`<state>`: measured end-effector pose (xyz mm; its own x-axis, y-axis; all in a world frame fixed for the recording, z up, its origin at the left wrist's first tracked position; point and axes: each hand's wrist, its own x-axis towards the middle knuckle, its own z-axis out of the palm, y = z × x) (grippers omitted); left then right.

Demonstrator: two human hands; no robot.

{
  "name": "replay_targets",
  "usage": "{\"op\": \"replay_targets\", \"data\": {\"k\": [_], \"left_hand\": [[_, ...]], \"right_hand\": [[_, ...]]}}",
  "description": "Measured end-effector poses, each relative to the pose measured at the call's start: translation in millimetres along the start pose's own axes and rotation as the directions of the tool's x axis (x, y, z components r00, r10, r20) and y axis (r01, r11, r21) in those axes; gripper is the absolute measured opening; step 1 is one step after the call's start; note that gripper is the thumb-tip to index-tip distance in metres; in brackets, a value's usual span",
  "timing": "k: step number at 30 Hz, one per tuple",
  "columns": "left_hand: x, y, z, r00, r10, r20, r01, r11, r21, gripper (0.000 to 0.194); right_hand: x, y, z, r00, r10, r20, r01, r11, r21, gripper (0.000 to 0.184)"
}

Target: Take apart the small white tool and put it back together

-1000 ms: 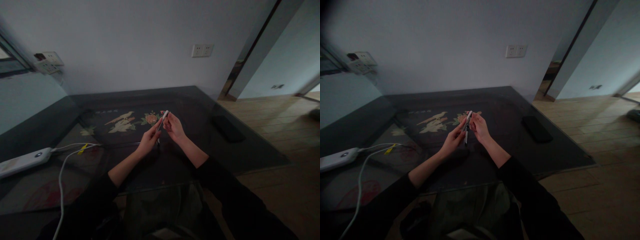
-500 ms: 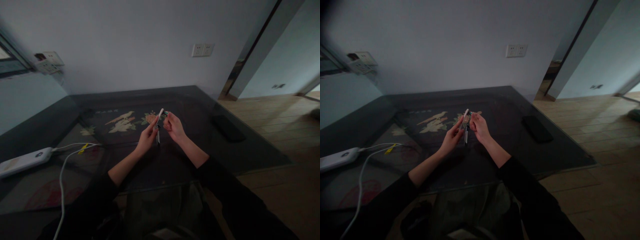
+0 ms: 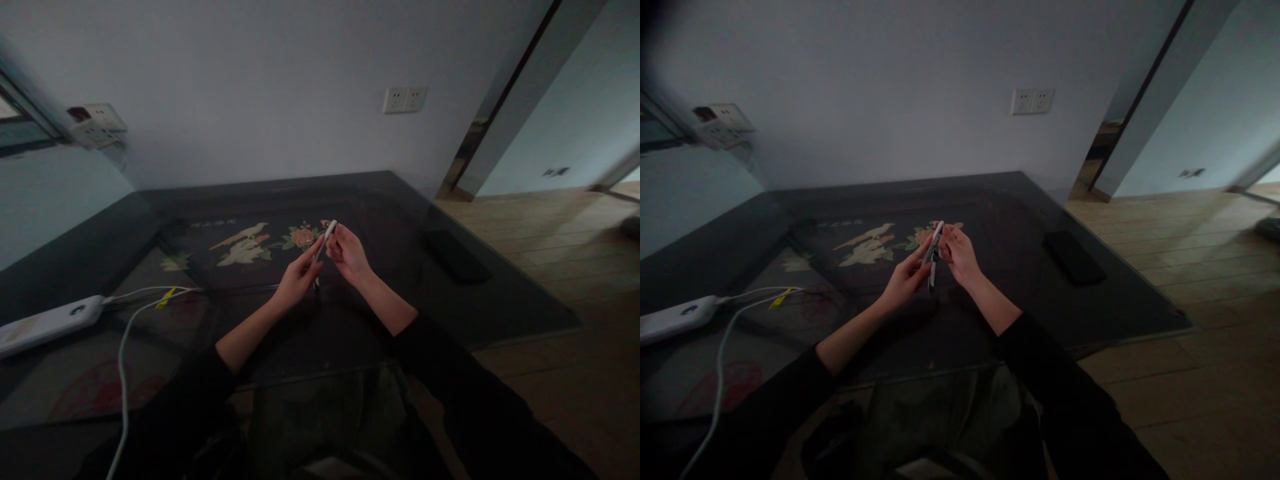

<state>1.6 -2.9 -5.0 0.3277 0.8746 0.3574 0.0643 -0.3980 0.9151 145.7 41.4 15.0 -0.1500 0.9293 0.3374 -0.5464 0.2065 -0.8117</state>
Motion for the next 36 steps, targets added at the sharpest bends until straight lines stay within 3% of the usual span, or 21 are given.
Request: {"op": "replay_targets", "data": {"k": [7,15,29,36], "left_hand": [[4.1,-2.2,-5.0,0.997,0.008,-0.076,-0.004,0.998,0.062,0.06],[5.4,-5.8,-5.8,0.995,0.013,-0.098,-0.011,1.0,0.017,0.06],[0.1,5.2,2.0,0.997,-0.063,0.034,0.066,0.993,-0.098,0.064],[2.8,4.3,-1.6,0.999,-0.009,-0.036,0.011,0.999,0.049,0.059]], "right_hand": [[-1.2,0.5,0.2,1.0,0.009,0.001,-0.009,1.0,-0.005,0.041],[-1.3,0.0,0.9,1.0,0.015,0.01,-0.015,1.0,-0.007,0.042],[-1.3,-0.5,-0.5,1.0,0.012,-0.009,-0.012,1.0,-0.017,0.042],[-0.4,0.8,-1.3,1.0,0.021,-0.007,-0.021,1.0,-0.012,0.042]]}}
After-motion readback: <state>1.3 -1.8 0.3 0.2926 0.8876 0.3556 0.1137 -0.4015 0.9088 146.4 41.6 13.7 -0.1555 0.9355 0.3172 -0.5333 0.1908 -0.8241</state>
